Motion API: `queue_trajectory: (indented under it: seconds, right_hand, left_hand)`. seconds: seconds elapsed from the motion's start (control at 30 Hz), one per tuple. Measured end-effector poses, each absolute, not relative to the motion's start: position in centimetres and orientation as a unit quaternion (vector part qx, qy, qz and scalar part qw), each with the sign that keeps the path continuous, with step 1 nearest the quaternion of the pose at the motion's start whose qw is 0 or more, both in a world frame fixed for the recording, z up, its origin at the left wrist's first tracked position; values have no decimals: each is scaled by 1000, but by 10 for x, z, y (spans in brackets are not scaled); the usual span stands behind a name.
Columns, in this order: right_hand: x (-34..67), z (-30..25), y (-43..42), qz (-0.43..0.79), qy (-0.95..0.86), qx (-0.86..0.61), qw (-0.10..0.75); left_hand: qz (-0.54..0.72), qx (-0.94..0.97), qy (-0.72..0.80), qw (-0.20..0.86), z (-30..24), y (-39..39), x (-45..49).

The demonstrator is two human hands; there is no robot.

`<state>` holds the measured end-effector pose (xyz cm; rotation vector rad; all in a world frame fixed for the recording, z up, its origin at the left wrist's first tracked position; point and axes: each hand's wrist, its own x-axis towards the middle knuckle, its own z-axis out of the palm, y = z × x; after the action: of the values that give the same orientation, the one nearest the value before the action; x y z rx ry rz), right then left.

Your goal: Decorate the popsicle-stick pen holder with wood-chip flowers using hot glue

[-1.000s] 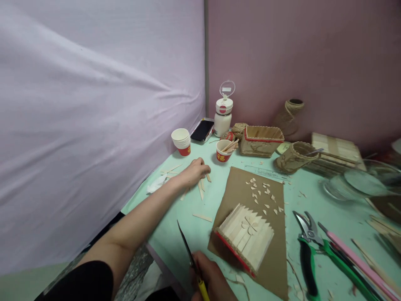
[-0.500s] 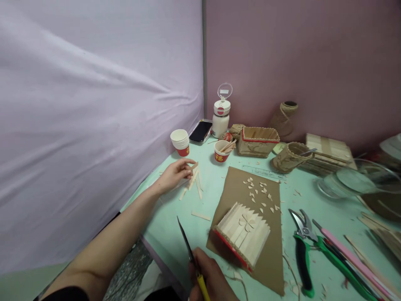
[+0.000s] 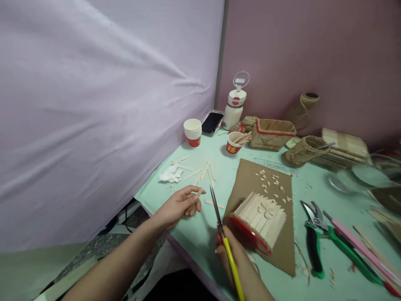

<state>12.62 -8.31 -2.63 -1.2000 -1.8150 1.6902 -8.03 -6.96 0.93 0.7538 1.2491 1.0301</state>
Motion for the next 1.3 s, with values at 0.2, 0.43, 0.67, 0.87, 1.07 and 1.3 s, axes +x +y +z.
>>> queue_trajectory:
  seconds: [0.2,0.43,0.67,0.87,1.07,1.3]
  right_hand:
    - [141,-19,-99,569,-652,-485,126]
    - [137,8,-110,558,-648,-517,31]
    - [129,17,-109,543,-640,-544,4]
    - [137,8,-114,560,-638,-525,68]
    - [137,3,-116,582,-637,-504,45]
    - [140,7,-115,575,-635,-512,54]
  left_hand:
    - [438,268,535,671,17,-82,-69]
    - [420,308,498,694,6,-94,-65]
    - [445,124,372,805,2,-95,-64]
    - [455,-2,282,845,-1,-90,-73]
    - [474,24,303,827,-5,-87,-69]
    - [483,128,380,778,-5,-92,-61]
